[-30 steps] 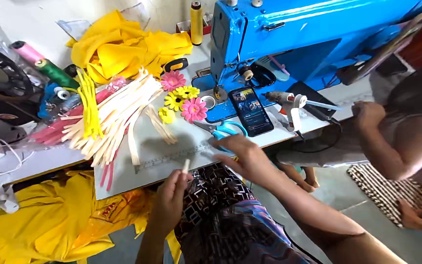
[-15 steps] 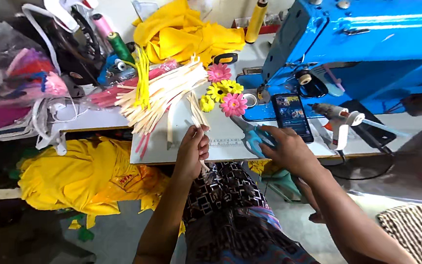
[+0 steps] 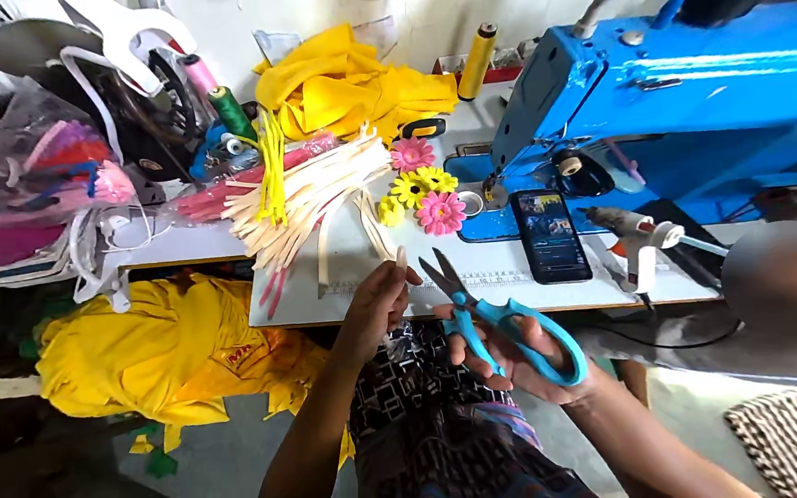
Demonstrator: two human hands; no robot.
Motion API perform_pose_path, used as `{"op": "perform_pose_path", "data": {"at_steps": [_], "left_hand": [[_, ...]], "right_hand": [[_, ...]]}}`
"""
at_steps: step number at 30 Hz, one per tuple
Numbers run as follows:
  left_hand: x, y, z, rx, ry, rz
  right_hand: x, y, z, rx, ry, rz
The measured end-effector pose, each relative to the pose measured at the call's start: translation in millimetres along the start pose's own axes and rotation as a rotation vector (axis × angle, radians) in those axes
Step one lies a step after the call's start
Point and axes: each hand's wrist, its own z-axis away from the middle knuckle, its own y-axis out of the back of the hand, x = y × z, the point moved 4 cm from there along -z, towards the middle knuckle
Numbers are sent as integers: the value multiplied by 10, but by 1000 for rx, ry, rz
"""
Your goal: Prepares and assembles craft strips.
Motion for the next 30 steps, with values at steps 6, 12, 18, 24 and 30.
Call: {"op": "perform_pose_path", "data": {"at_steps": [6, 12, 18, 24, 30], "left_hand": [[10, 27, 54, -119, -67, 17], [16, 32, 103, -278, -213, -274], [133, 57, 157, -366, -315, -579], [88, 233, 178, -310, -265, -648], [183, 462, -94, 286, -98, -372]], "right_hand": [[46, -2, -36, -8, -39, -24], [59, -59, -84, -49, -75, -151], [175, -86, -116, -114, -91, -321], [-314, -140, 15, 2, 209, -205], [-614, 13, 196, 477, 307, 608]]}}
